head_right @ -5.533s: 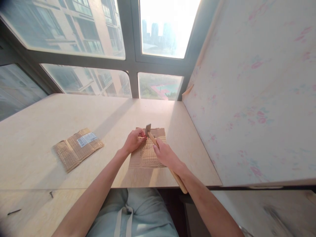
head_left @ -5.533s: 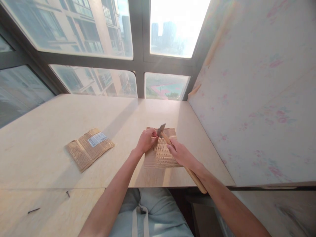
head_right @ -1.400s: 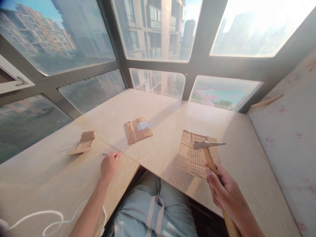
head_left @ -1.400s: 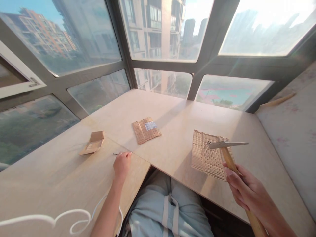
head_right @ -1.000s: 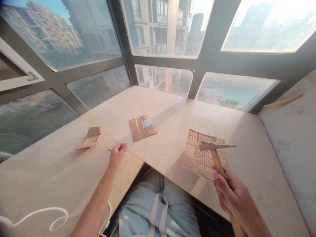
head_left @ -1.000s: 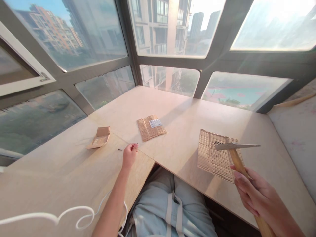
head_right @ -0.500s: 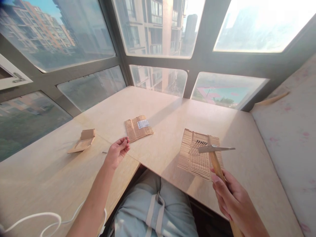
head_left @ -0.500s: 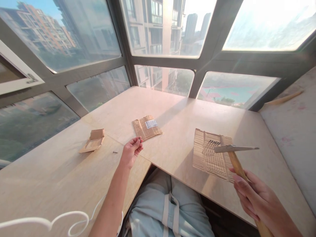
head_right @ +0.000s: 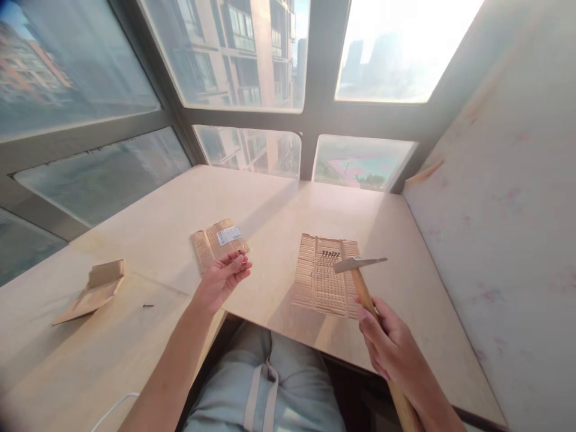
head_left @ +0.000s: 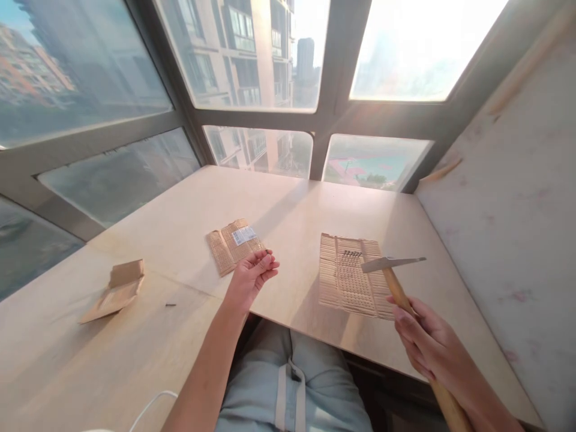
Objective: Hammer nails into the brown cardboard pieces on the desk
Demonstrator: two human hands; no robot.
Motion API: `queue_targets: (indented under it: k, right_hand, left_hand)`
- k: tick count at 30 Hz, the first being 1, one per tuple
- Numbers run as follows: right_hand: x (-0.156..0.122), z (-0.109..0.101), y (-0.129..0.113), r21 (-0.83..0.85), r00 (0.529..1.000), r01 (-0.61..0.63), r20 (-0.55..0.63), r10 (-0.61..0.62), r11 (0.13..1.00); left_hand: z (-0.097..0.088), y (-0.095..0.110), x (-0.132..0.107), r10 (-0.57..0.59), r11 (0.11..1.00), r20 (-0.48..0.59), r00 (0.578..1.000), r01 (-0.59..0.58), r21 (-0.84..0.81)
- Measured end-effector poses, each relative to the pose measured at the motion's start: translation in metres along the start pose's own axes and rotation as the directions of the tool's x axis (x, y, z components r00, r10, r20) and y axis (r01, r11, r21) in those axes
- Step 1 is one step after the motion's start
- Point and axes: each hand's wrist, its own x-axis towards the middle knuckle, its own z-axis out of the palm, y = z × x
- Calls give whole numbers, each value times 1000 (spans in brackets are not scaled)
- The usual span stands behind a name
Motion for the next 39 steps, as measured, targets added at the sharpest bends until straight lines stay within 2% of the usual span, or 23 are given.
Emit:
queue_targets:
  k: [4, 9, 12, 15, 18, 21, 29, 34, 39]
  right_hand:
    - [-2, -4, -4, 9, 1000, -6, 8, 6, 1000]
    - [-3, -6, -7, 41, 1000, 11, -8, -11, 999]
    - [-2, -9, -4, 53, 999, 30, 10, -30, 998]
    - [0, -11, -1, 61, 999, 31, 10, -32, 998]
    - [2, -12, 0, 69, 1000, 24, 0, -24, 997]
    - [4, -13, 1, 68, 1000, 23, -4, -23, 997]
    - [10, -11, -1, 92, 1000, 1, 11, -2, 996]
    - [12, -8, -7, 90, 999, -2, 33, 0, 996]
    - [12, -7, -9, 70, 1000, -13, 30, 11, 997]
  left_hand:
    - [34, -1, 14, -19, 998, 145, 989, 9, 67]
    - [73, -6, 38, -42, 988, 288, 957, -3, 155]
    - [92, -15, 54, -15, 951, 320, 947, -86, 298]
    - [105, -28, 69, 60, 848, 320, 946, -217, 484]
    - [112, -41, 80, 121, 726, 374, 919, -340, 598]
    - [113, -51, 86, 178, 630, 456, 872, -457, 629]
    - [113, -67, 99, 195, 496, 591, 783, -598, 629]
    - [116, -71, 104, 187, 464, 622, 760, -627, 626]
    - [117, -74, 107, 202, 394, 653, 730, -671, 628]
